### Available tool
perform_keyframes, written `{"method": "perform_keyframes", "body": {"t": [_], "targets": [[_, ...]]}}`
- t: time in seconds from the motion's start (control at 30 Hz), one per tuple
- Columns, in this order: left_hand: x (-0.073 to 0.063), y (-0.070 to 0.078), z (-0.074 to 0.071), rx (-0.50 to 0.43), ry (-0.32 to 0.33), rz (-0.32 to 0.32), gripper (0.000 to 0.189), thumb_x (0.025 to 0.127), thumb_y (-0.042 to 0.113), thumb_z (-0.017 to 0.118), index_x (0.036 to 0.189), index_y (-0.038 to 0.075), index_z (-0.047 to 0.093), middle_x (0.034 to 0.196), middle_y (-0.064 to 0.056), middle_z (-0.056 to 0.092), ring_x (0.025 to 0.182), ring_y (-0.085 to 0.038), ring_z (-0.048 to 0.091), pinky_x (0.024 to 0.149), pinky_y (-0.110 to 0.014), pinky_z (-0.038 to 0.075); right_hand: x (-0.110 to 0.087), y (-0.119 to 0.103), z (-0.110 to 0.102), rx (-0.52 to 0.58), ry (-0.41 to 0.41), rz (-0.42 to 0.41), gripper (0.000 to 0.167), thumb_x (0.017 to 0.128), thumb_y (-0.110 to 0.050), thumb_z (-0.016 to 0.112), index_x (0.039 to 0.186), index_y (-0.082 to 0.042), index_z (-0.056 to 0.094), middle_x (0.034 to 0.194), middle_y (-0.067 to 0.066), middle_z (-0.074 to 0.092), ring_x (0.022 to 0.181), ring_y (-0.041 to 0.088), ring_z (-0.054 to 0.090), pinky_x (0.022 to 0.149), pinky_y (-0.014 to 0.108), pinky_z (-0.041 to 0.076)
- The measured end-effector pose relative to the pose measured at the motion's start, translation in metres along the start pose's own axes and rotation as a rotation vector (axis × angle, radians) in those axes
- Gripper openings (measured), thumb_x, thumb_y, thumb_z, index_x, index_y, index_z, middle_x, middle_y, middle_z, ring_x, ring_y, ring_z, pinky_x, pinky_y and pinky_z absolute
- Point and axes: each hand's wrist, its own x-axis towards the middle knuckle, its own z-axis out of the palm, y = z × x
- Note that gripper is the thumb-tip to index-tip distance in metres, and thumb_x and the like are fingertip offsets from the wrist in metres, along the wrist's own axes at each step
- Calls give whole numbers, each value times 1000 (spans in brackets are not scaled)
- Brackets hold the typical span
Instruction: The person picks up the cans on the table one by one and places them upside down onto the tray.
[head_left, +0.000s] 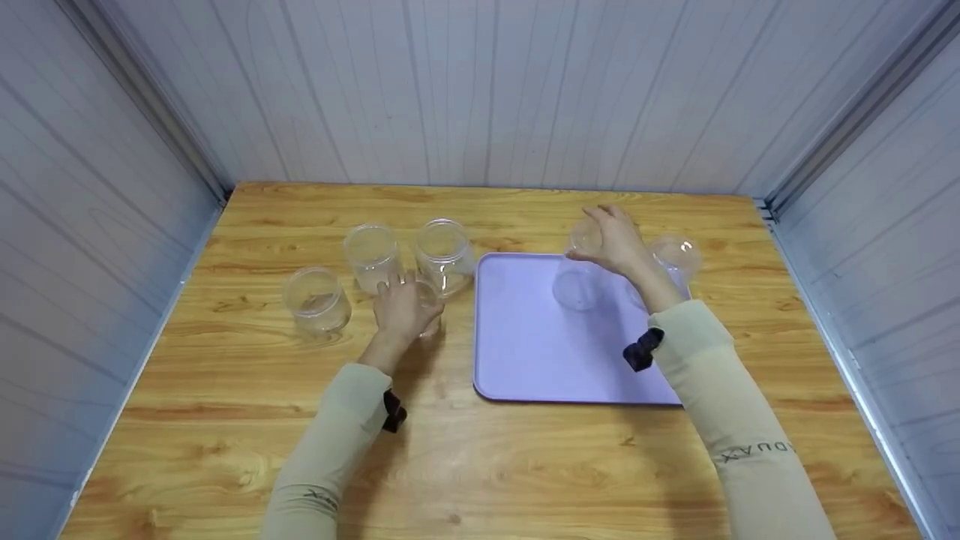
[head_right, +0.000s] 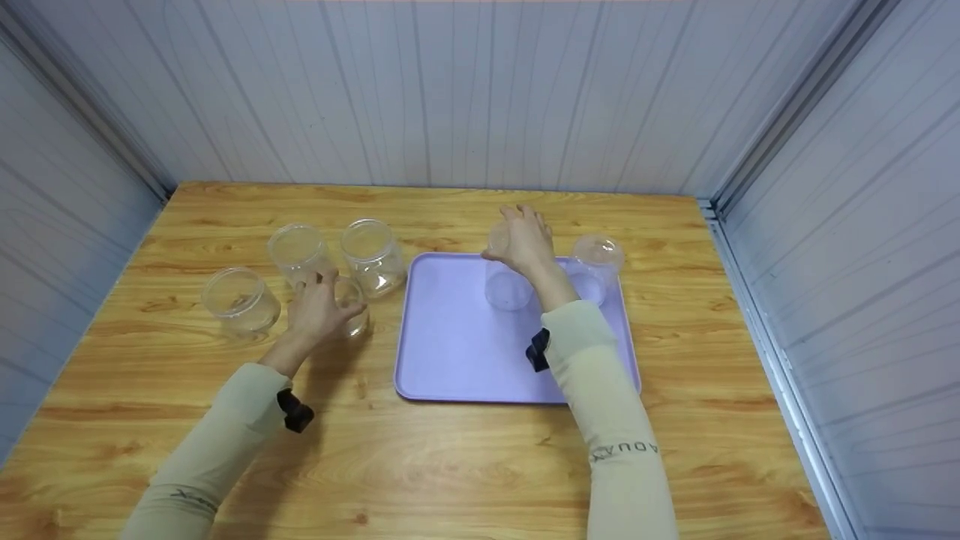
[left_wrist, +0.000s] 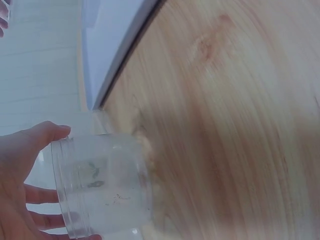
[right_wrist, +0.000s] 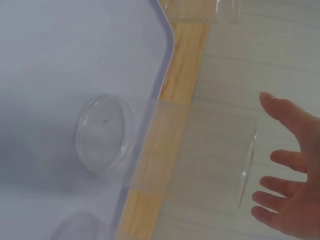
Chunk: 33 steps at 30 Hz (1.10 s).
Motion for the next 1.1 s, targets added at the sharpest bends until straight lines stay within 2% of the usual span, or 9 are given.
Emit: {"method": "perform_keyframes", "body": {"t": [0.2, 0.37, 0.47, 0.73, 0.93, 1.1], "targets": [[-7, 6, -5, -55, 4, -16, 63, 69, 43, 64, 108, -5, 53, 105, -23, 48, 89, -39, 48, 67, -45, 47, -2, -3, 2, 46, 38, -51, 72, 72, -28, 73, 130, 0, 40, 129, 22, 37, 118, 38, 34, 97, 49, 27], [-10, 12, -9, -138, -19, -62, 68, 67, 45, 67, 115, -1, 50, 113, -21, 43, 97, -38, 44, 67, -47, 47, -5, -9, 4, 92, 99, -100, 64, 73, -24, 72, 126, 1, 45, 124, 22, 42, 116, 37, 37, 97, 47, 29], [-13, 16, -11, -170, -12, -67, 72, 67, 45, 69, 119, 0, 48, 118, -21, 41, 99, -38, 42, 68, -46, 47, -8, -11, 5, 126, 147, -131, 61, 73, -23, 72, 123, 2, 48, 121, 21, 45, 114, 36, 39, 96, 46, 30], [-22, 29, -10, -254, 43, -14, 79, 67, 41, 73, 127, 0, 41, 111, -23, 43, 103, -39, 42, 70, -48, 48, -19, -13, 9, 264, 239, -174, 49, 76, -18, 69, 118, 3, 52, 114, 21, 52, 98, 35, 50, 81, 45, 43], [-27, 38, -9, -336, 90, 18, 74, 67, 38, 74, 122, -1, 45, 111, -22, 44, 99, -38, 44, 71, -48, 48, -27, -14, 16, 399, 276, -171, 42, 78, -14, 68, 113, 3, 55, 110, 21, 55, 93, 31, 54, 76, 42, 46], [-29, 45, -6, -422, 144, 52, 72, 67, 34, 75, 123, -1, 45, 117, -23, 43, 101, -39, 44, 78, -46, 45, -33, -14, 24, 511, 316, -200, 38, 77, -13, 69, 110, 2, 57, 108, 18, 55, 92, 30, 55, 75, 40, 47]]}}
